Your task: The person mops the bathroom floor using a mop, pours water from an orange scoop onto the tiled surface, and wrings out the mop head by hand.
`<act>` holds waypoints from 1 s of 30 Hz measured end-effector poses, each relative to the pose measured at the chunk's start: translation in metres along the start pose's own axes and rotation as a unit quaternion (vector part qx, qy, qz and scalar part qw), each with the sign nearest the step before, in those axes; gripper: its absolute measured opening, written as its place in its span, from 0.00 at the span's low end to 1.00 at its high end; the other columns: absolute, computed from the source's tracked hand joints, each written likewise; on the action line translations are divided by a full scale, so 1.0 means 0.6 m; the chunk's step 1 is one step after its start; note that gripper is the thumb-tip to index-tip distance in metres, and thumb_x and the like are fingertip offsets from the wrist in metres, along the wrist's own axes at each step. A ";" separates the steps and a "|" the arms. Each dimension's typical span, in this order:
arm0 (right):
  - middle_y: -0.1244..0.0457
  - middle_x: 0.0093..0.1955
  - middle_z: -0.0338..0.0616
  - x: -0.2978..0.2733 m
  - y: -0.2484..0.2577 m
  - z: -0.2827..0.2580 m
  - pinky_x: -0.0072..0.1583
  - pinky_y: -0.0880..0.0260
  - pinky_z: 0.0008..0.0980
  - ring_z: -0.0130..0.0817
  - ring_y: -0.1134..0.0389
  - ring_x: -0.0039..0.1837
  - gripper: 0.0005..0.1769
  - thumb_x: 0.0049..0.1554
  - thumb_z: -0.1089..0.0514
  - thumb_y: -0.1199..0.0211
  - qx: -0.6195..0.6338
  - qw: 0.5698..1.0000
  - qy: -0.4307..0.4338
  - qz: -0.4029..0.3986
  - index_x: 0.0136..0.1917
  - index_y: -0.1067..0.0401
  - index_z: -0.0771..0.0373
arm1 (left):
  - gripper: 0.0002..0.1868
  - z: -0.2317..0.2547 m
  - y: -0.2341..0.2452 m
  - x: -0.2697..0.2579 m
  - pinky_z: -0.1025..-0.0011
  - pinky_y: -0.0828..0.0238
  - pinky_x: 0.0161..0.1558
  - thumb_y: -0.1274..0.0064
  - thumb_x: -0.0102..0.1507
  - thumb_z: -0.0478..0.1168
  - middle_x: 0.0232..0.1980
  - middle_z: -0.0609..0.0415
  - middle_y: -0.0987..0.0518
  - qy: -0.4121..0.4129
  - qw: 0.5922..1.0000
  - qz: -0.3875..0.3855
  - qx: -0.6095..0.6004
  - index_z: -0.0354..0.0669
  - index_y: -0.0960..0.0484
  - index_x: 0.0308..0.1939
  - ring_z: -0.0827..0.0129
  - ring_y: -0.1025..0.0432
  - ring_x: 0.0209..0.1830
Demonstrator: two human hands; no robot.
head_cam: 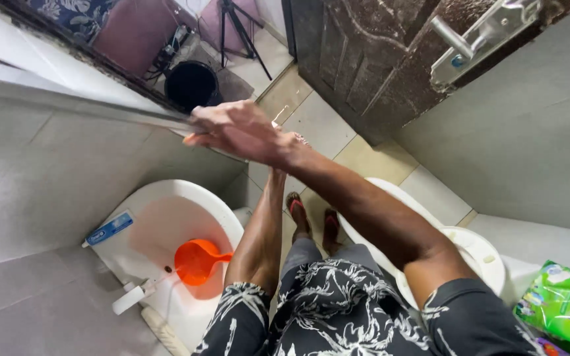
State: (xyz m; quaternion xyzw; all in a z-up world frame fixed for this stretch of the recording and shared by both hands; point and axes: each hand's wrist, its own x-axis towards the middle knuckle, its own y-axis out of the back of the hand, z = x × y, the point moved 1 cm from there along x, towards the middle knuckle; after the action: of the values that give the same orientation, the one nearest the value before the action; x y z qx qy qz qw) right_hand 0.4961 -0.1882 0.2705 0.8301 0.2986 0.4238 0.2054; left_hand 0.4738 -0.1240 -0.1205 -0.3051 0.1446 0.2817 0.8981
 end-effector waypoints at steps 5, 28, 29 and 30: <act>0.35 0.67 0.57 -0.088 -0.031 0.158 0.74 0.36 0.40 0.42 0.34 0.70 0.20 0.71 0.49 0.41 0.430 0.898 -0.053 0.080 0.65 0.29 0.69 | 0.09 0.102 -0.071 -0.012 0.66 0.34 0.36 0.49 0.66 0.41 0.34 0.53 0.27 -0.103 0.989 0.102 0.018 0.39 0.26 0.38 0.68 0.32 0.32; 0.30 0.61 0.56 -0.406 -0.188 0.528 0.57 0.21 0.55 0.49 0.26 0.58 0.42 0.53 0.33 0.30 0.615 0.435 -0.622 0.215 0.70 0.30 0.63 | 0.11 0.231 -0.230 -0.299 0.61 0.35 0.75 0.51 0.71 0.38 0.39 0.52 0.27 -0.347 0.892 -0.153 0.247 0.37 0.28 0.35 0.66 0.30 0.46; 0.30 0.59 0.57 -0.409 -0.187 0.535 0.54 0.21 0.54 0.49 0.26 0.55 0.40 0.54 0.34 0.31 0.609 0.433 -0.626 0.224 0.69 0.30 0.64 | 0.07 0.230 -0.219 -0.289 0.62 0.37 0.74 0.48 0.68 0.38 0.49 0.47 0.24 -0.389 0.848 -0.190 0.305 0.38 0.26 0.42 0.61 0.30 0.56; 0.30 0.58 0.55 -0.408 -0.182 0.539 0.54 0.21 0.54 0.49 0.26 0.55 0.39 0.55 0.34 0.33 0.624 0.442 -0.609 0.210 0.68 0.30 0.63 | 0.11 0.227 -0.204 -0.276 0.62 0.38 0.73 0.45 0.65 0.39 0.59 0.42 0.21 -0.428 0.797 -0.226 0.361 0.40 0.25 0.48 0.55 0.29 0.66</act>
State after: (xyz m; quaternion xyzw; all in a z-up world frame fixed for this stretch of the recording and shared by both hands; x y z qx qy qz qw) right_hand 0.6153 -0.3002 -0.1164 0.8158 0.0969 -0.4619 -0.3343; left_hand 0.4259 -0.1876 0.1131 0.1695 -0.2365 0.1004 0.9515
